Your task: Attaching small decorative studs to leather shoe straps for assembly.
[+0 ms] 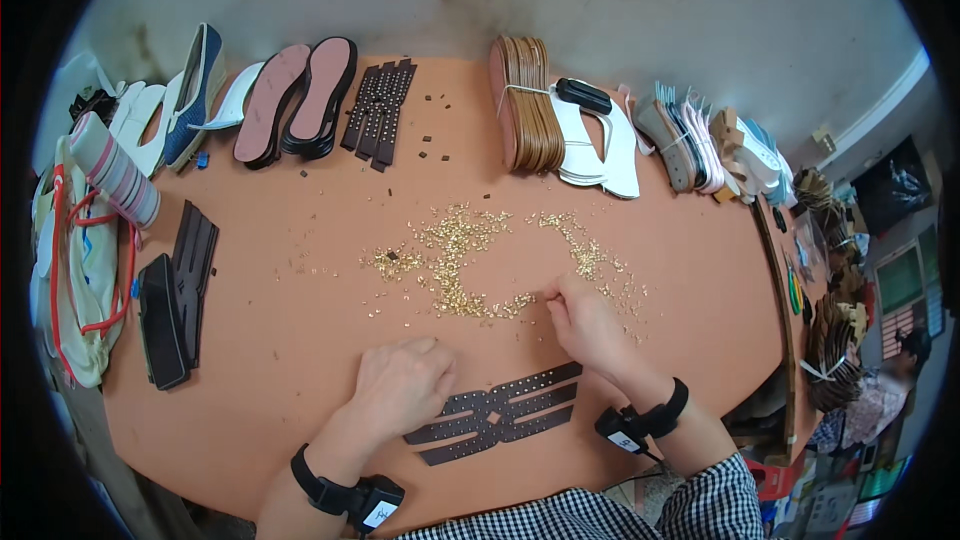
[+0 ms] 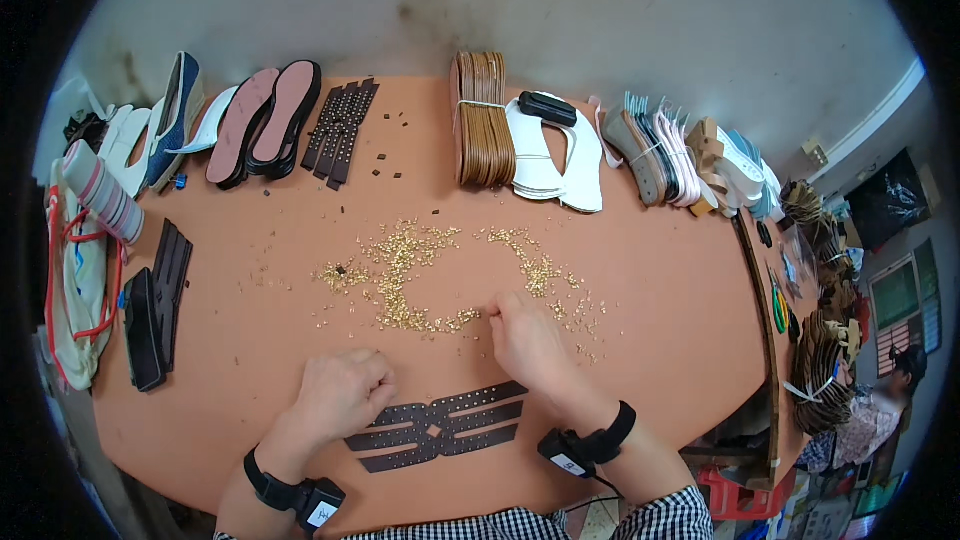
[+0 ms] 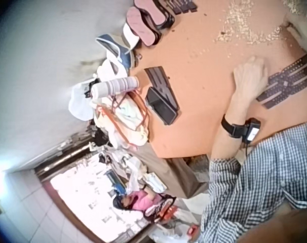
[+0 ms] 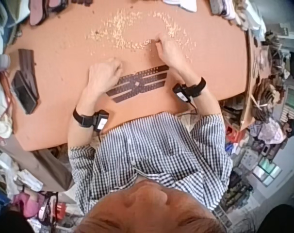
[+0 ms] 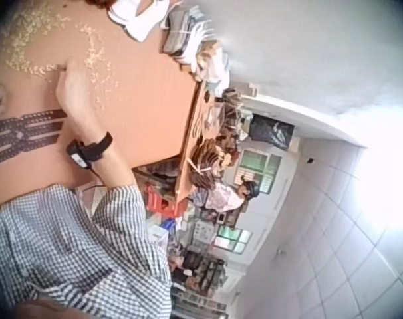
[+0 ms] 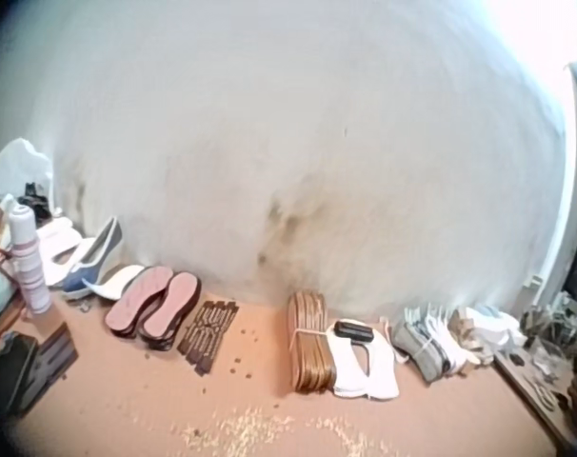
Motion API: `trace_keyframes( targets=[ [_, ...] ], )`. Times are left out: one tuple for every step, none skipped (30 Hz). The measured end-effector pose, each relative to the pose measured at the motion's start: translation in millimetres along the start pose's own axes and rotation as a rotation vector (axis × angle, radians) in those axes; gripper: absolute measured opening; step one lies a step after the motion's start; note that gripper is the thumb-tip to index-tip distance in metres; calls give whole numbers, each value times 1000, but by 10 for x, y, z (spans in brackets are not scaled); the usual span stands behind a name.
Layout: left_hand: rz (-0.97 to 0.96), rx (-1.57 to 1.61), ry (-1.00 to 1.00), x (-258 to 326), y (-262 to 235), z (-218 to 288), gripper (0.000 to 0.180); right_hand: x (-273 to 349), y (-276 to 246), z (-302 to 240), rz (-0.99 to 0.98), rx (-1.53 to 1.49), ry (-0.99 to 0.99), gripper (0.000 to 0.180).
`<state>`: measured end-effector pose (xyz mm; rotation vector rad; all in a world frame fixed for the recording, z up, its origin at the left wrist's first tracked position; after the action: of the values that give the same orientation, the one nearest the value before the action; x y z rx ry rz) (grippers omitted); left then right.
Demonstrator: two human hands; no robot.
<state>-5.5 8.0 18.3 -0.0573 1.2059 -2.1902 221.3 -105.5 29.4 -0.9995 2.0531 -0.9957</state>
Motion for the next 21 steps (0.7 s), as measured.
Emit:
trace_keyframes(
  targets=[
    [-1, 6, -7, 3, 8, -9, 8, -18, 10, -4, -6, 18, -17, 10],
    [6, 15, -3, -2, 8, -11, 8, -35, 24, -13, -11, 36, -35, 9],
    [12, 23, -4, 2, 5, -5, 8, -48, 44, -19, -22, 52, -53, 9],
    [18, 31, -5, 4, 0, 1, 8, -60, 49, -34, -29, 52, -54, 9],
    [0, 35, -8, 1, -13, 6, 7, -70, 44, -58, -36, 53, -55, 9],
    [-18, 40, -11, -4, -32, 16, 7, -70, 40, -76, -43, 54, -55, 9],
    [-37, 45, -13, -7, -43, 21, 7, -67, 40, -80, -42, 57, -63, 9],
    [-38, 42, -13, -8, -45, 23, 7, -62, 39, -79, -40, 60, -71, 9],
    [-38, 37, -12, -10, -49, 28, 8, -57, 35, -83, -38, 62, -80, 9],
    [-39, 33, -11, -9, -50, 29, 8, -53, 32, -100, -41, 69, -77, 9],
    [-37, 36, -12, -5, -48, 26, 8, -47, 28, -123, -44, 77, -75, 9],
    [-34, 38, -12, -5, -47, 24, 8, -47, 23, -135, -45, 85, -73, 9],
    [-31, 40, -12, -4, -46, 23, 8, -48, 27, -126, -42, 84, -85, 9],
    [-31, 37, -11, -3, -43, 24, 8, -50, 37, -107, -39, 82, -97, 9],
    [-31, 33, -10, -4, -45, 24, 8, -53, 40, -97, -36, 81, -108, 9],
    [-30, 29, -9, -3, -46, 25, 8, -60, 37, -95, -46, 86, -122, 9],
    [-29, 29, -6, -4, -49, 27, 8, -73, 32, -94, -56, 91, -135, 9],
    [-28, 29, -4, -5, -53, 30, 8, -80, 30, -94, -67, 96, -148, 9],
    [-27, 29, -2, -6, -56, 33, 8, -83, 41, -86, -76, 122, -160, 9],
    [-28, 26, 1, -6, -55, 34, 8, -84, 59, -72, -85, 149, -173, 10],
    [-29, 23, 3, -1, -53, 32, 9, -81, 73, -68, -97, 175, -184, 10]
  ],
)
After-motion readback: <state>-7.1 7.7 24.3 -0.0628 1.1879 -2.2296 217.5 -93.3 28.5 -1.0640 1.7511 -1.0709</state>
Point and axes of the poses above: each hand's wrist, its own x-axis away from the middle knuckle, its own y-axis out of the palm, z = x × y, the point moved 1 cm from there along -x, towards the middle knuckle, and after that the axes turned 11 degrees about z, right-handed, at the moved point
